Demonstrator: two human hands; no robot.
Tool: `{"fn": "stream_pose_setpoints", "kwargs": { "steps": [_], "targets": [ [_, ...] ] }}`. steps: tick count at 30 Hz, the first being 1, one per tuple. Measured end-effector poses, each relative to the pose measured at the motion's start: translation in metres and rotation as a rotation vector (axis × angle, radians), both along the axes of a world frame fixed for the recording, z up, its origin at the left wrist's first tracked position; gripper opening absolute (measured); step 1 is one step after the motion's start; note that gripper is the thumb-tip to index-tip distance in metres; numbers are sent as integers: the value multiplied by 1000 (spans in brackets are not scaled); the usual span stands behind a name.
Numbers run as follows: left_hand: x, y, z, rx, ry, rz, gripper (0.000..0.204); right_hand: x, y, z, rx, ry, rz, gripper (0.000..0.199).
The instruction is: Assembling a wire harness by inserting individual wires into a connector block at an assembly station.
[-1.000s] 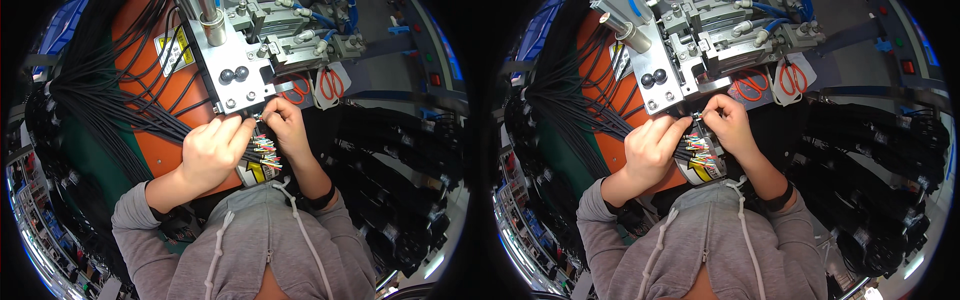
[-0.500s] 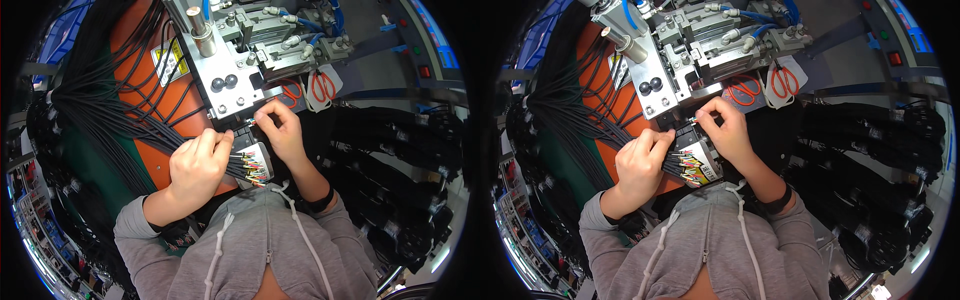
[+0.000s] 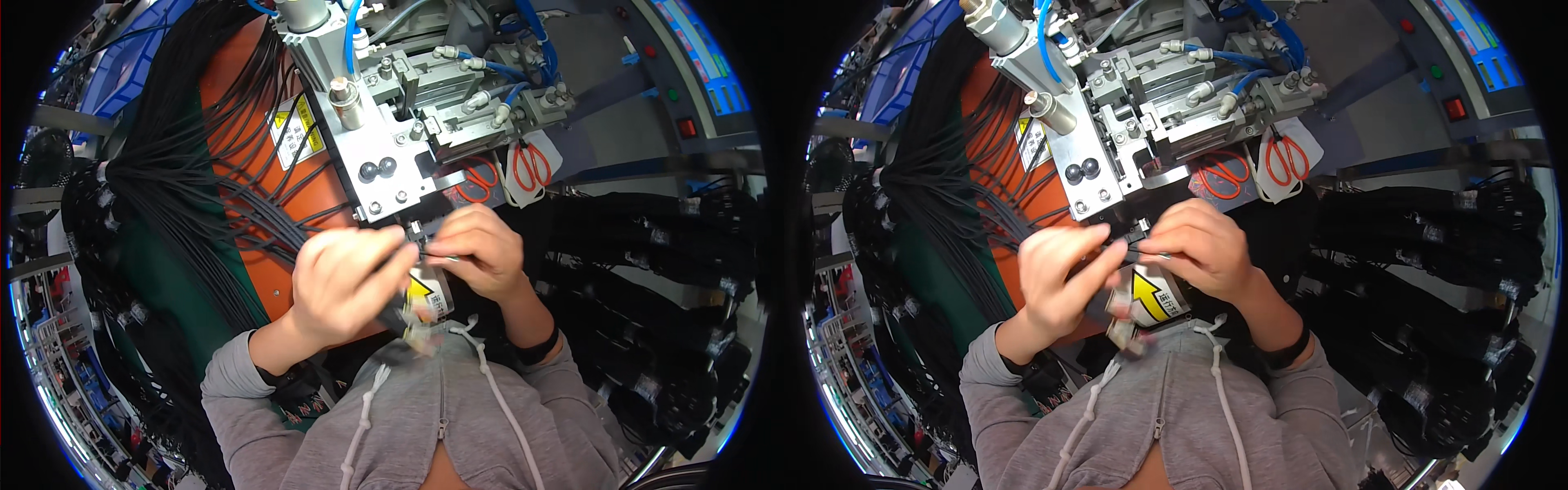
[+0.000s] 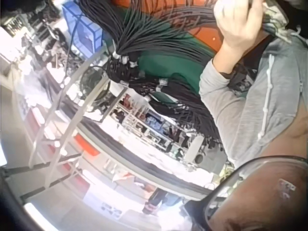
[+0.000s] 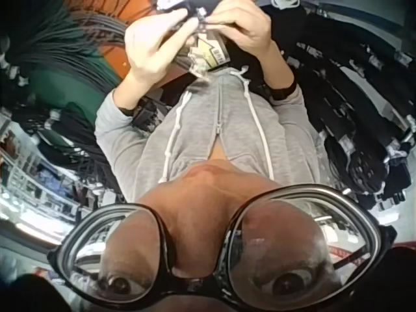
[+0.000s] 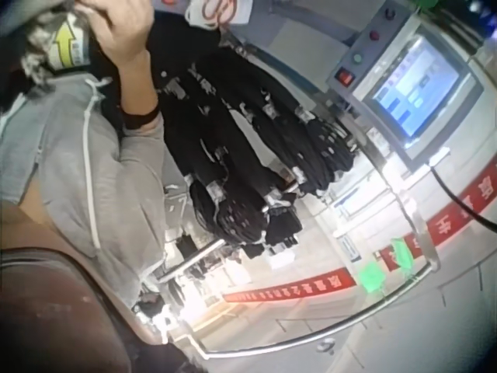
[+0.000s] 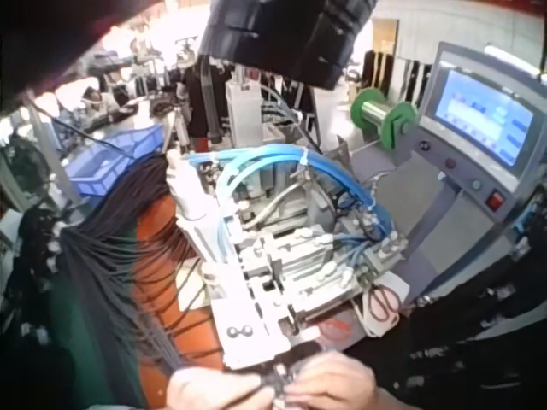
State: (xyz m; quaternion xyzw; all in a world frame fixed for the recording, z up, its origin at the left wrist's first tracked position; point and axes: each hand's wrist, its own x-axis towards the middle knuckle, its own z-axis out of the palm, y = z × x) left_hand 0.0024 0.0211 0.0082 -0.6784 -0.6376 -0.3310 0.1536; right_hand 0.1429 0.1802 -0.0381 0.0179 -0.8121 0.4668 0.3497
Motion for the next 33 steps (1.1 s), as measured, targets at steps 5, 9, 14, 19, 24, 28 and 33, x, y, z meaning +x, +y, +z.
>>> {"fn": "stream_pose_setpoints", "kwargs": {
  "steps": [5,9,14,19,24,28,33],
  "targets": [
    [2,-1,-3,-16,-8,-121,28,6,-9,14,-128,-18,44,20],
    [-2,5,-14,32,-108,-83,22,-12,-29,8,-559,97,-8,23],
    [0,3,-14,54,-107,-18,22,-20,-25,3,-476,190,-29,24],
    [0,4,-13,15,-112,-20,22,-15,-17,8,-342,56,12,18],
    [2,3,-15,-53,-88,0,23,-13,-20,9,-137,44,-216,15],
    [3,3,-9,-128,-37,32,29,-10,-15,23,183,-59,-250,15],
    [3,3,-15,-101,-30,23,35,2,0,26,-164,-453,-48,13]
  ]
}}
